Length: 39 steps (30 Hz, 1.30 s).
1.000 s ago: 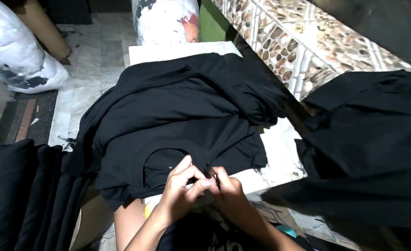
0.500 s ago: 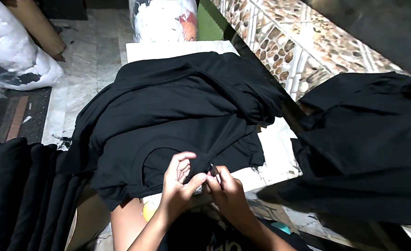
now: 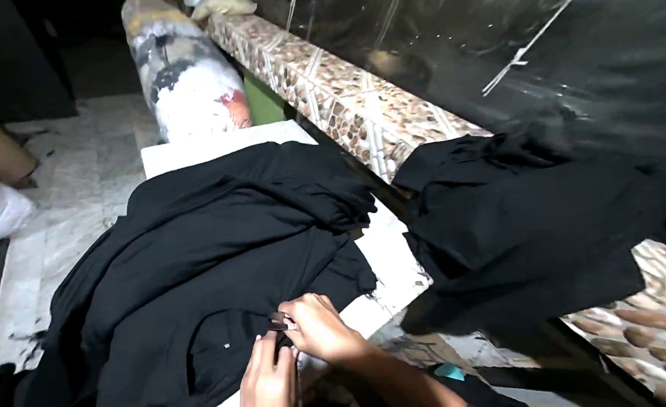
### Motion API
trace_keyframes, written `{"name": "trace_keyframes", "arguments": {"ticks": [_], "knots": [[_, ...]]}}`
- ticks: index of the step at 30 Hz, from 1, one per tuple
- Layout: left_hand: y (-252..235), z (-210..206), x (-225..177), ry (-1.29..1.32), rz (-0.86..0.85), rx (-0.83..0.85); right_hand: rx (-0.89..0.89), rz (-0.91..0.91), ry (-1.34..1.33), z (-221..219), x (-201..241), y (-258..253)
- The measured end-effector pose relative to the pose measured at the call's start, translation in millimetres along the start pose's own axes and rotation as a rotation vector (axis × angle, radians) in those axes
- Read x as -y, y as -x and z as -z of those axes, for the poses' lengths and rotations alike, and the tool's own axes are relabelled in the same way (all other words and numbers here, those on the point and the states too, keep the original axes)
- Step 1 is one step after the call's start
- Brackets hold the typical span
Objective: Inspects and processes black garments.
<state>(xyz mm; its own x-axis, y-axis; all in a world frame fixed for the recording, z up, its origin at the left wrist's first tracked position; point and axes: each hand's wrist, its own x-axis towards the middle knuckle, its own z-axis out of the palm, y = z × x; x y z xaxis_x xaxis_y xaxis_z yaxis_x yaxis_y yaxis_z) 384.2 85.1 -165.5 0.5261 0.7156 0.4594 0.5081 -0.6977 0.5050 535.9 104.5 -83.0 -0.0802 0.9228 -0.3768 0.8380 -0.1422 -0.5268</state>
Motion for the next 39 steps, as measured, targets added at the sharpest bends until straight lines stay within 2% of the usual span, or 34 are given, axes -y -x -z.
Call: {"name": "trace_keyframes", "arguments": {"ticks": [2,3,4,6,8,10,11,14,17,19,21,24,28,33,39], "knots": [[-3,2,10,0.205,0.120,-0.182,-0.398,0.194,-0.319,-27,-20,0],[-6,3,14,0.363,0.204,-0.237,-0.508,0.258,-0.550,-41,-27,-4],[-10,3,17,0.491,0.285,-0.263,-0.537,0.284,-0.773,-51,-29,-6],[-19,2,19,0.561,0.365,-0.252,-0.490,0.243,-1.069,-62,-30,-6],[-23,-4,20,0.458,0.267,-0.267,-0.445,0.178,-1.168,-64,-30,-5],[-23,-10,23,0.388,0.146,-0.345,-0.443,0.148,-1.159,-65,-30,-2],[-21,-11,24,0.426,0.140,-0.374,-0.452,0.142,-1.153,-65,-30,-1],[-16,-9,26,0.676,0.271,-0.343,-0.437,0.133,-1.169,-62,-29,0],[-18,-7,24,0.564,0.256,-0.262,-0.402,0.103,-1.213,-61,-25,-3],[-19,-9,26,0.532,0.189,-0.317,-0.406,0.098,-1.235,-62,-22,-3],[-19,-11,26,0.680,0.217,-0.393,-0.432,0.098,-1.243,-63,-21,-2],[-18,-7,25,0.890,0.341,-0.395,-0.427,0.088,-1.257,-62,-21,1],[-18,-6,29,0.701,0.308,-0.214,-0.422,0.076,-1.206,-66,-23,0],[-17,-8,31,0.670,0.207,-0.282,-0.411,0.132,-1.124,-64,-28,-1],[-20,-7,32,0.655,0.349,-0.145,-0.415,0.173,-1.034,-66,-30,-6]]}}
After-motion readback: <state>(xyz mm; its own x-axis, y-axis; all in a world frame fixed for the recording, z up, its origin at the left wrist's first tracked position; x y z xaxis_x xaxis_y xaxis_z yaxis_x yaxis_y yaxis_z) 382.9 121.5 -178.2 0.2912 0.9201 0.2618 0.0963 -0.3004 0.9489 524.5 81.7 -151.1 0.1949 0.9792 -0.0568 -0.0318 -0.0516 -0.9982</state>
